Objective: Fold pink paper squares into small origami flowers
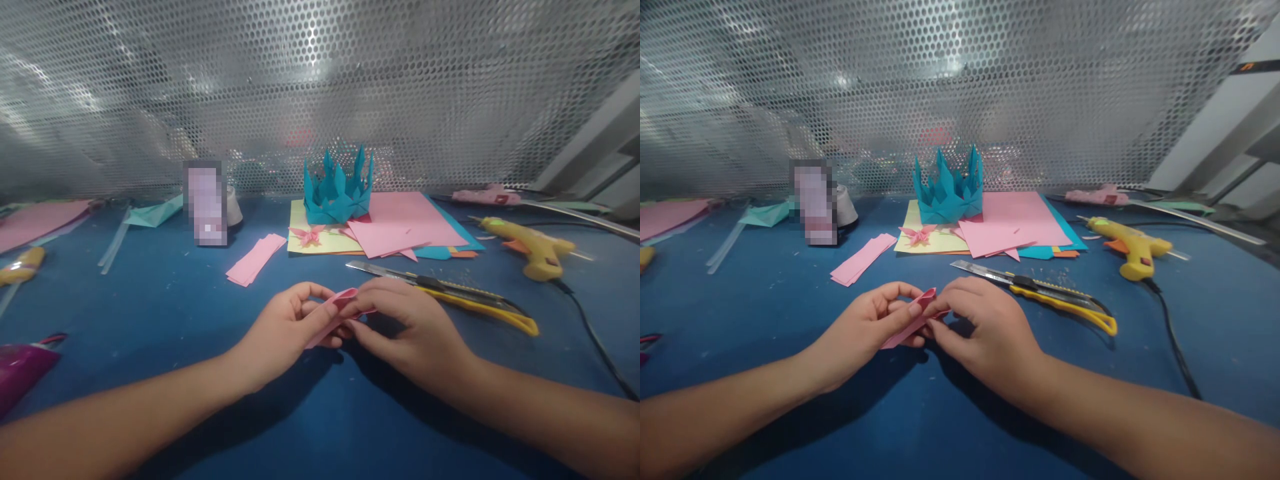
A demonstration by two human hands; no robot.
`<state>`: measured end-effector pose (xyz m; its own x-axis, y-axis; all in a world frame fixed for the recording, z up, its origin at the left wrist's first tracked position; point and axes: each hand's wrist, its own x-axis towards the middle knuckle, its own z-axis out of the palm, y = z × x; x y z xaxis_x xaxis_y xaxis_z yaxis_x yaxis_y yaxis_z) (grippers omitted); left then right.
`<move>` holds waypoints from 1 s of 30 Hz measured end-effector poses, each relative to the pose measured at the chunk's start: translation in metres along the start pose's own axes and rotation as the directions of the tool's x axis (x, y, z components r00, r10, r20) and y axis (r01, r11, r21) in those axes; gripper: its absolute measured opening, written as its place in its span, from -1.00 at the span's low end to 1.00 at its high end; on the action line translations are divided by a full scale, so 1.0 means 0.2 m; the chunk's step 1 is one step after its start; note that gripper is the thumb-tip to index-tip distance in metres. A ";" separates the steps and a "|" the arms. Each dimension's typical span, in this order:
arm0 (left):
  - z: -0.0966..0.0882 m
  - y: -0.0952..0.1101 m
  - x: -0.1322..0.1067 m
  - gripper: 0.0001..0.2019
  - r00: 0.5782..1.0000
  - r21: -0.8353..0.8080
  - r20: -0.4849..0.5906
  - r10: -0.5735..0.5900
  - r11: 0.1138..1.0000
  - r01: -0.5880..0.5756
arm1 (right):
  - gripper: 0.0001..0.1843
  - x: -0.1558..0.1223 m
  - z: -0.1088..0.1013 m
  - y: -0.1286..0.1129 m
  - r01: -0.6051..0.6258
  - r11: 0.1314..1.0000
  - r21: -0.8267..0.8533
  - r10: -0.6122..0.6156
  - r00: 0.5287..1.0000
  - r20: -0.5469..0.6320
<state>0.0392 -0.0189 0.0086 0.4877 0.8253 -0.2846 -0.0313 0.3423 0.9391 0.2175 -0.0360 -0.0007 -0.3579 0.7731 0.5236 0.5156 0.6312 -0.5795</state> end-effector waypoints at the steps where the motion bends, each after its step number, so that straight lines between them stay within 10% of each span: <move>1: 0.00 0.00 0.00 -0.79 1.000 0.004 -0.001 -0.004 1.000 0.004 | -0.89 0.00 0.00 0.00 0.011 1.000 -0.009 -0.011 1.000 0.000; 11: -0.01 0.00 0.01 -0.75 1.000 -0.015 -0.008 -0.020 1.000 0.020 | -0.85 0.00 -0.02 0.00 0.157 0.981 -0.114 -0.149 0.986 0.077; 30: -0.02 0.04 0.00 -0.78 1.000 -0.022 0.004 0.007 1.000 -0.006 | -0.81 0.00 -0.01 -0.01 -0.045 0.999 0.010 0.045 0.999 -0.022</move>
<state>0.0358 -0.0146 0.0146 0.4911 0.8256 -0.2777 -0.0533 0.3467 0.9365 0.2183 -0.0370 0.0026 -0.3169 0.7994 0.5105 0.5233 0.5962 -0.6088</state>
